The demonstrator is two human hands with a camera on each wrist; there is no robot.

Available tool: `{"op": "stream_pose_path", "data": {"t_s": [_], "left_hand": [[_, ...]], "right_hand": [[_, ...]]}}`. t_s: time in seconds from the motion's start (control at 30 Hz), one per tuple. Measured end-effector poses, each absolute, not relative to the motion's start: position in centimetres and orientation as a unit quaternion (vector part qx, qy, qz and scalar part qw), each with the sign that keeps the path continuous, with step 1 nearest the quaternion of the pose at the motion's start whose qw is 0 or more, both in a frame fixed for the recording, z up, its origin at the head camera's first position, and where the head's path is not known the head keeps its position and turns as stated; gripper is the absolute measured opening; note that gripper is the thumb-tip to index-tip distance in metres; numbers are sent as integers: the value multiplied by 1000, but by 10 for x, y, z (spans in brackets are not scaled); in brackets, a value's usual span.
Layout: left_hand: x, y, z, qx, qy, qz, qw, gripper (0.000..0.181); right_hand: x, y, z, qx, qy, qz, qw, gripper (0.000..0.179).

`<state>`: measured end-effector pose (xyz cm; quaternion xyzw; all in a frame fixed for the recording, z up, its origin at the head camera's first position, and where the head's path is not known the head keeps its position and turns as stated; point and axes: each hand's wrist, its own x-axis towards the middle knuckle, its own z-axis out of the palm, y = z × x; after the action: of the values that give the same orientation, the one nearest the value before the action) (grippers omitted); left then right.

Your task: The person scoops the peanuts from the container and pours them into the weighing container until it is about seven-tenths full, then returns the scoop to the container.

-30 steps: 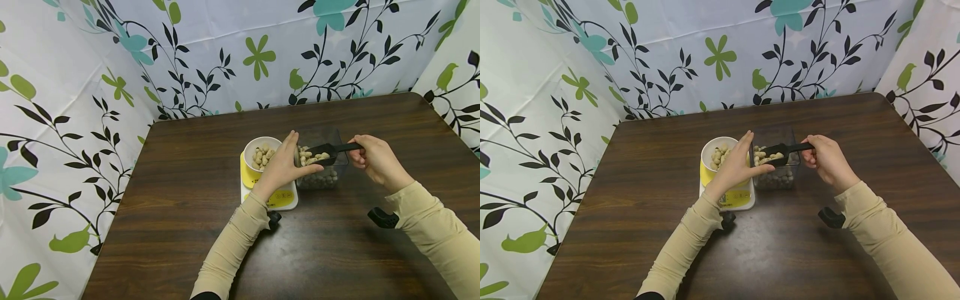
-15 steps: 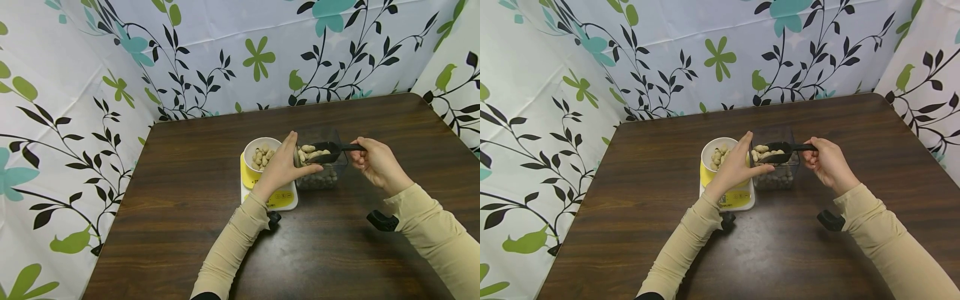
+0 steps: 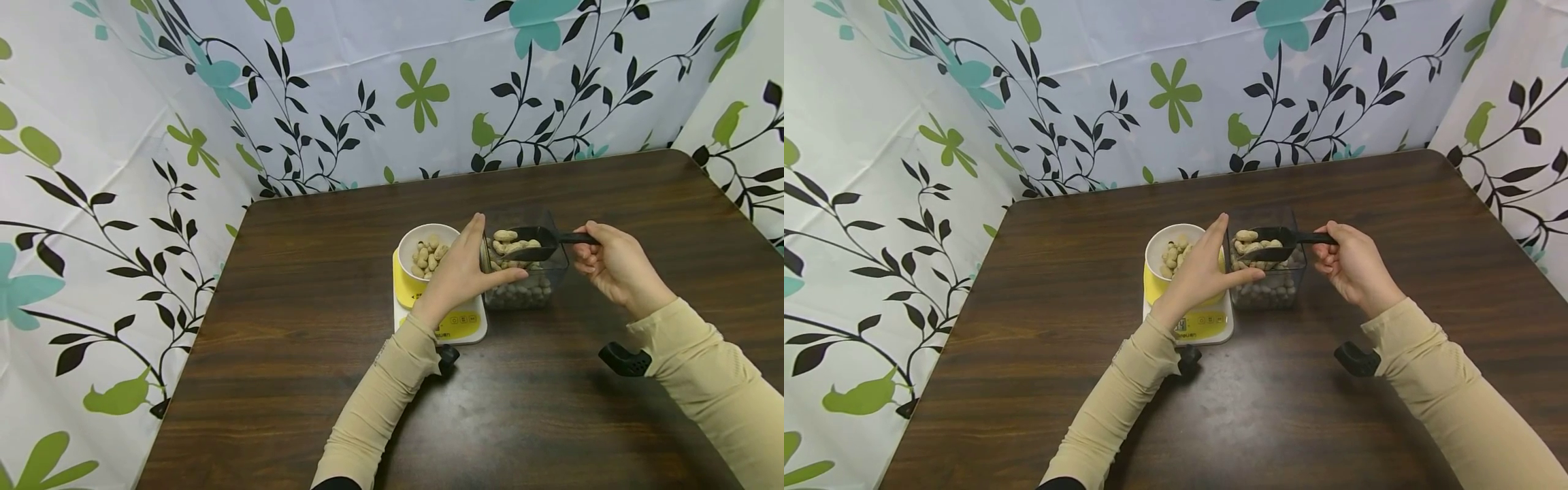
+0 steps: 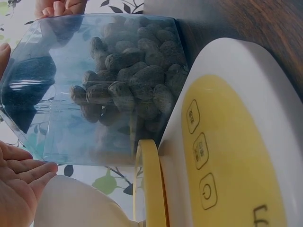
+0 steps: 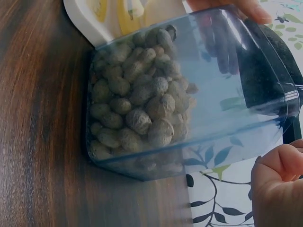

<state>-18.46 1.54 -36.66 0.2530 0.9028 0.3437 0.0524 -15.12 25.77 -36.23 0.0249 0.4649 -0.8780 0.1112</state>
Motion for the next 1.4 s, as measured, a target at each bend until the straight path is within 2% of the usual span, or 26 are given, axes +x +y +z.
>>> {"op": "stream_pose_path", "data": {"t_s": [0.97,1.4], "left_hand": [[-186,15,-367,256,902,344,52,112],[-189,12,-362,263,902,340,40,111]], "right_hand": [[-152,259,-361,15,492,-865,95,22],[-160,254,-345,6,490,-868,86,22]]}}
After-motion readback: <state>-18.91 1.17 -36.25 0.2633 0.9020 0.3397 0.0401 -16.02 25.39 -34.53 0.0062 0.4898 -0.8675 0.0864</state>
